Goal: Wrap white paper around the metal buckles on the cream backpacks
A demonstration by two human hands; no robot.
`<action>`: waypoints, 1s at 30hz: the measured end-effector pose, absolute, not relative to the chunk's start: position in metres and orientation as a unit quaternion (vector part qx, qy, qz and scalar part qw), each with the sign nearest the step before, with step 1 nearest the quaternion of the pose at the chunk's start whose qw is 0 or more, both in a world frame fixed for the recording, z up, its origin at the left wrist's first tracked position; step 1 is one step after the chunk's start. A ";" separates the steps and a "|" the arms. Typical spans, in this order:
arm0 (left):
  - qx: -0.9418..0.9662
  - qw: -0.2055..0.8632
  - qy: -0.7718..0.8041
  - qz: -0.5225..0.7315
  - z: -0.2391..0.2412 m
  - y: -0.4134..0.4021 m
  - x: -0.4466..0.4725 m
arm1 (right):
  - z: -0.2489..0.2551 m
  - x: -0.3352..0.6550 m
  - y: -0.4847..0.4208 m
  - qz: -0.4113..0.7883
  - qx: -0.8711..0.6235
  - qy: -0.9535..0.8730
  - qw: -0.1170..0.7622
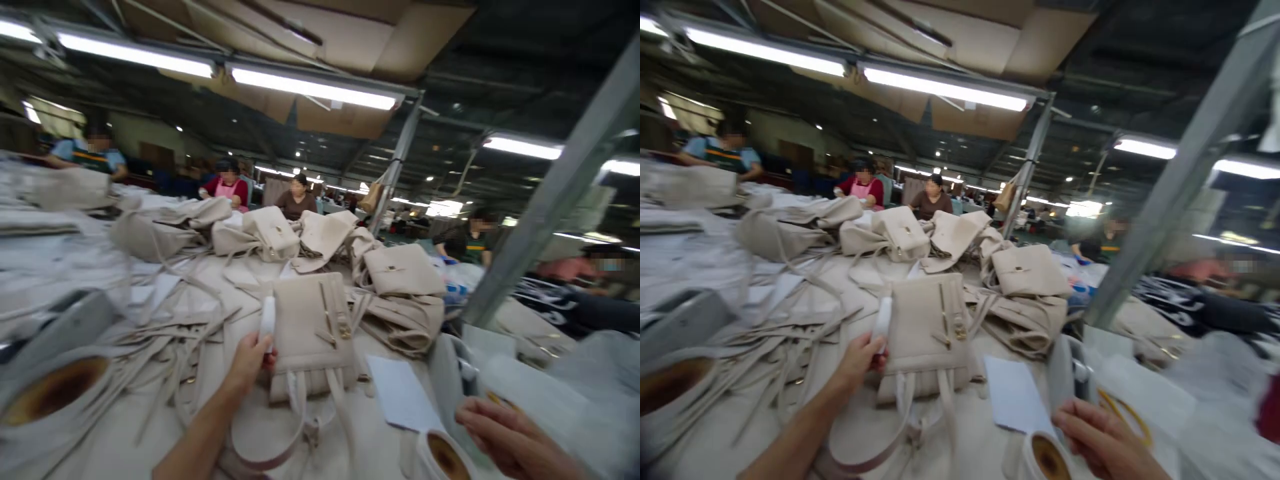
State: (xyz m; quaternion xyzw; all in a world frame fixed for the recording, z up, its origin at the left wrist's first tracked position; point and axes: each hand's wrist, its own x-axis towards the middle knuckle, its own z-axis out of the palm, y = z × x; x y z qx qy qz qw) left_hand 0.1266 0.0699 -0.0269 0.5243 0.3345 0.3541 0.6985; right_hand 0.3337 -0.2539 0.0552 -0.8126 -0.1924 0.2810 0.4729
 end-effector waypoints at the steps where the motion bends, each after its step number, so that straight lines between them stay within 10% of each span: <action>1: 0.529 0.691 0.336 0.361 -0.029 0.070 0.128 | 0.065 0.323 -0.229 0.302 -0.790 -0.231 0.481; 11: 0.576 0.672 0.275 0.375 -0.041 0.071 0.132 | 0.058 0.232 -0.008 0.399 -0.667 -0.511 0.367; 30: 0.609 0.693 0.201 0.330 -0.035 0.071 0.121 | 0.030 0.250 0.023 0.338 -0.708 -0.535 0.315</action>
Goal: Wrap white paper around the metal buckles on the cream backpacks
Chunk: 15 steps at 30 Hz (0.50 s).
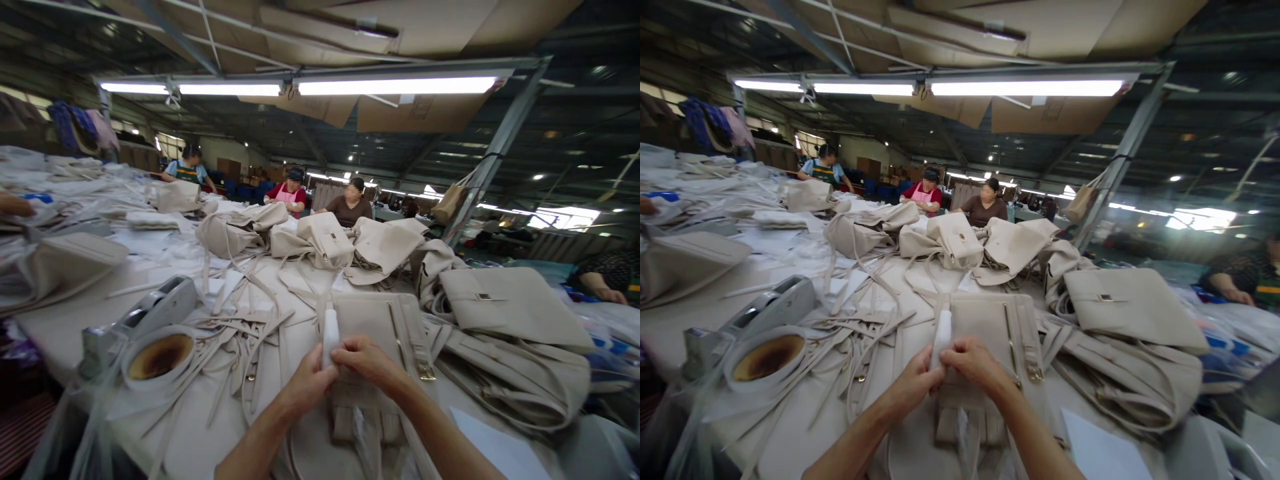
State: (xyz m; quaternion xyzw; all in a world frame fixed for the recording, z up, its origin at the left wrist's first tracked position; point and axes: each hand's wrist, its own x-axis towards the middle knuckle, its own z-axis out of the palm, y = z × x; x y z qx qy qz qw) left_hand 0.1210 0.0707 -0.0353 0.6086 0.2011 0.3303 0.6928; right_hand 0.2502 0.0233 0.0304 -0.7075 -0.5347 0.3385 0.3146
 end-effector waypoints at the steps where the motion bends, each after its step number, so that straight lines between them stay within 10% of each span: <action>1: 0.604 0.698 0.205 0.327 -0.036 0.071 0.121 | 0.029 0.250 0.023 0.340 -0.703 -0.536 0.320; 15: 0.508 0.754 0.221 0.353 -0.032 0.072 0.118 | 0.027 0.258 0.026 0.447 -0.656 -0.506 0.336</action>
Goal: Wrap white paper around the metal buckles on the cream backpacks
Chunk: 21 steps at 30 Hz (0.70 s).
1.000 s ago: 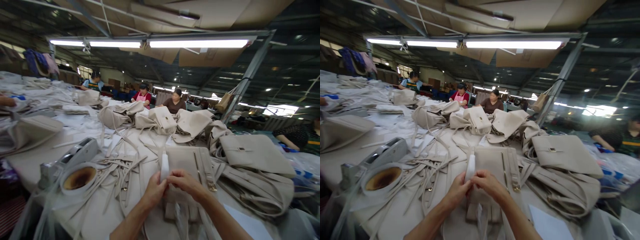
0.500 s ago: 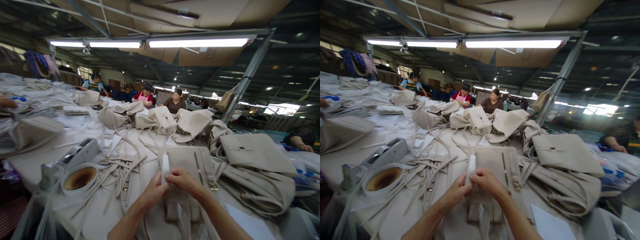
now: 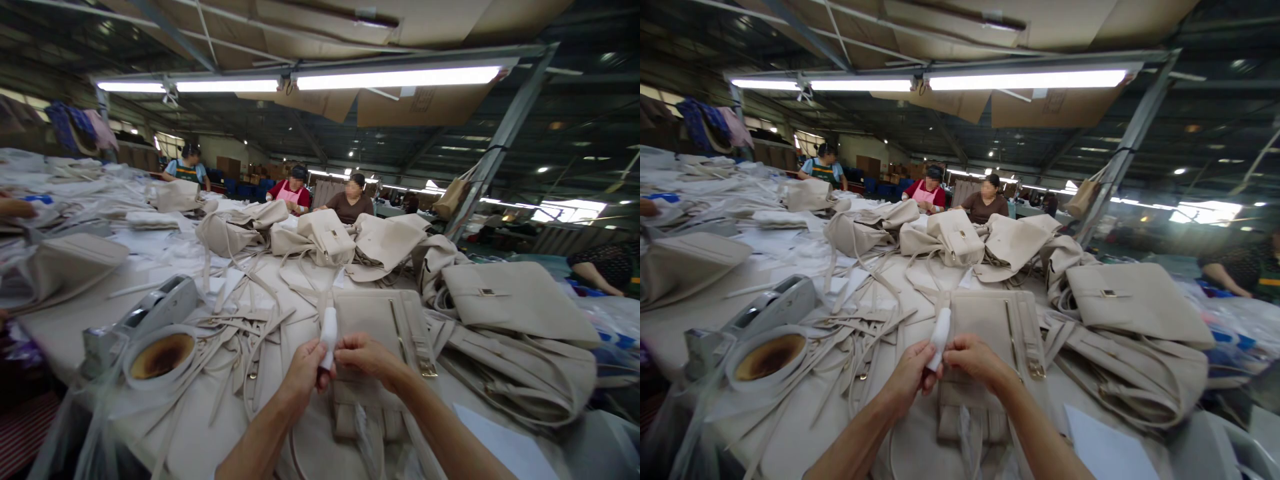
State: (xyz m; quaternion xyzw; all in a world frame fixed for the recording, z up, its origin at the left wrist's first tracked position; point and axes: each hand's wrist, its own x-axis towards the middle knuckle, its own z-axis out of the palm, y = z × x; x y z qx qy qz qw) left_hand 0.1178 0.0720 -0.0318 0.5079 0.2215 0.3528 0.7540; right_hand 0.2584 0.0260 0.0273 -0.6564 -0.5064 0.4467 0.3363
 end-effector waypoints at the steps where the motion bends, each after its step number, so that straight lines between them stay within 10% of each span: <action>1: 0.500 0.763 0.218 0.348 -0.031 0.072 0.117 | 0.025 0.257 0.027 0.443 -0.657 -0.500 0.349; 21: 0.578 0.684 0.249 0.368 -0.032 0.074 0.120 | 0.009 0.249 0.031 0.345 -0.687 -0.505 0.392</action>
